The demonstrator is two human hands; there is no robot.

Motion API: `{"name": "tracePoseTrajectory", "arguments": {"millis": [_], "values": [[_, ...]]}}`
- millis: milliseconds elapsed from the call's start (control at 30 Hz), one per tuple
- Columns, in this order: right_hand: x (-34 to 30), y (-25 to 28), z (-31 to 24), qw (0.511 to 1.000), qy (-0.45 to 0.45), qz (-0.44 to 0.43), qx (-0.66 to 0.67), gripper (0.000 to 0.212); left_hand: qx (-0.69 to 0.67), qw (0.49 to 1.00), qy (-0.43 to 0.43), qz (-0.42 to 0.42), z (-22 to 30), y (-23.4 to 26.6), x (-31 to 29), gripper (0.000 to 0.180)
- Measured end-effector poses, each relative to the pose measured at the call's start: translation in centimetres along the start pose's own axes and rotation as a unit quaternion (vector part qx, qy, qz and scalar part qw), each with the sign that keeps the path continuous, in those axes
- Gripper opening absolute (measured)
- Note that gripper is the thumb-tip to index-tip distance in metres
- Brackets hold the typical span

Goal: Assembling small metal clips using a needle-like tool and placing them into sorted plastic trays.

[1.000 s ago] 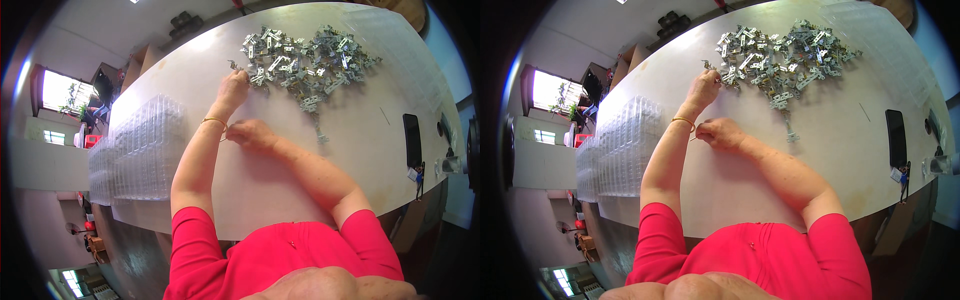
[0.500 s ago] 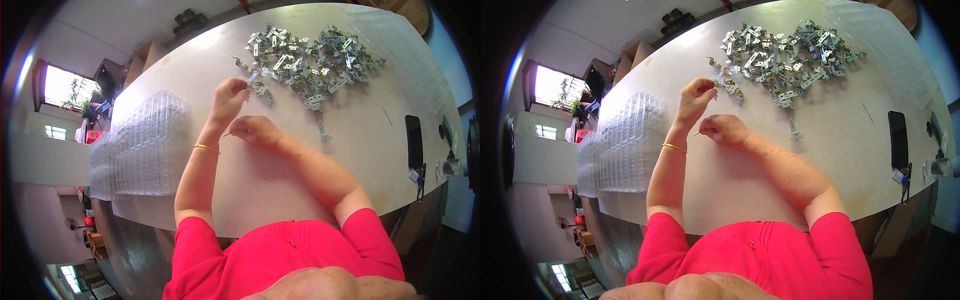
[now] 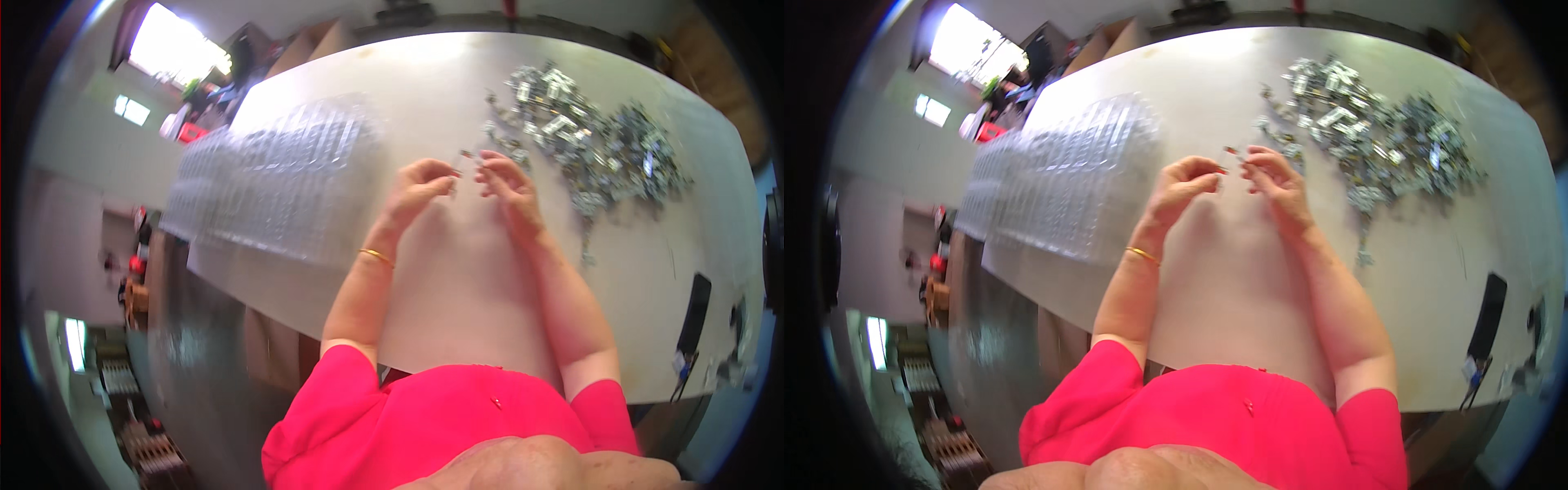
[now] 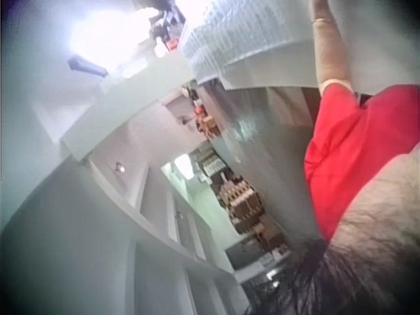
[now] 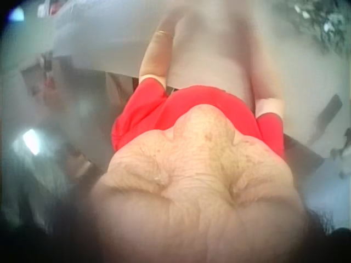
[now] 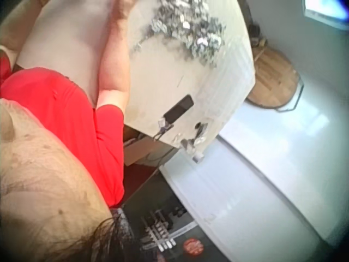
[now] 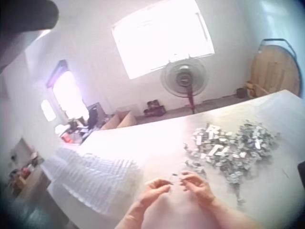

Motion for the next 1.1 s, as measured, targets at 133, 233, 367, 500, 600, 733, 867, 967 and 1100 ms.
{"name": "tracePoseTrajectory", "arguments": {"millis": [133, 233, 367, 500, 600, 733, 867, 967, 1100], "values": [[-0.3, 0.6, 0.2, 0.999, -0.023, 0.0, -0.023, 0.014, 0.017, 1.0, -0.014, -0.014, -0.7, -1.7, -0.6, 0.018], [-0.5, 0.2, 0.5, 0.999, -0.04, -0.012, 0.021, 0.014, 0.02, 0.999, -0.03, -0.002, -0.7, -1.6, -1.3, 0.016], [-0.6, -0.2, -0.1, 0.998, -0.043, -0.008, 0.048, 0.015, 0.093, 0.989, -0.094, 0.066, 0.5, -0.9, -2.3, 0.015], [-0.5, 0.2, -0.2, 0.998, -0.041, -0.01, 0.048, 0.015, 0.156, 0.967, -0.166, 0.115, 0.5, -1.0, -2.4, 0.016], [-0.4, 0.0, -0.5, 1.0, -0.027, 0.0, 0.007, 0.015, 0.209, 0.942, -0.218, 0.145, 1.3, -1.1, -2.7, 0.017], [-0.4, -0.2, -0.7, 0.997, -0.002, -0.007, -0.071, 0.015, 0.238, 0.921, -0.259, 0.169, 1.2, -1.0, -3.0, 0.016], [-0.6, 0.3, -0.8, 0.993, 0.03, 0.015, -0.117, 0.013, 0.263, 0.907, -0.279, 0.174, 1.4, -1.6, -3.2, 0.017], [-0.5, 0.5, -0.6, 0.988, 0.034, 0.028, -0.146, 0.012, 0.272, 0.894, -0.306, 0.18, 1.7, -1.8, -3.6, 0.02], [-0.5, 0.7, -0.4, 0.985, 0.021, 0.037, -0.165, 0.012, 0.288, 0.885, -0.307, 0.198, 2.2, -2.2, -3.9, 0.025]]}}
Point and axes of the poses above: each hand's wrist, its own x-axis towards the middle knuckle, its own y-axis out of the back of the hand, z = x × y, the point moved 8 cm from there along x, towards the middle knuckle, and after that the axes turned 9 degrees about y, right-handed, at the moved point
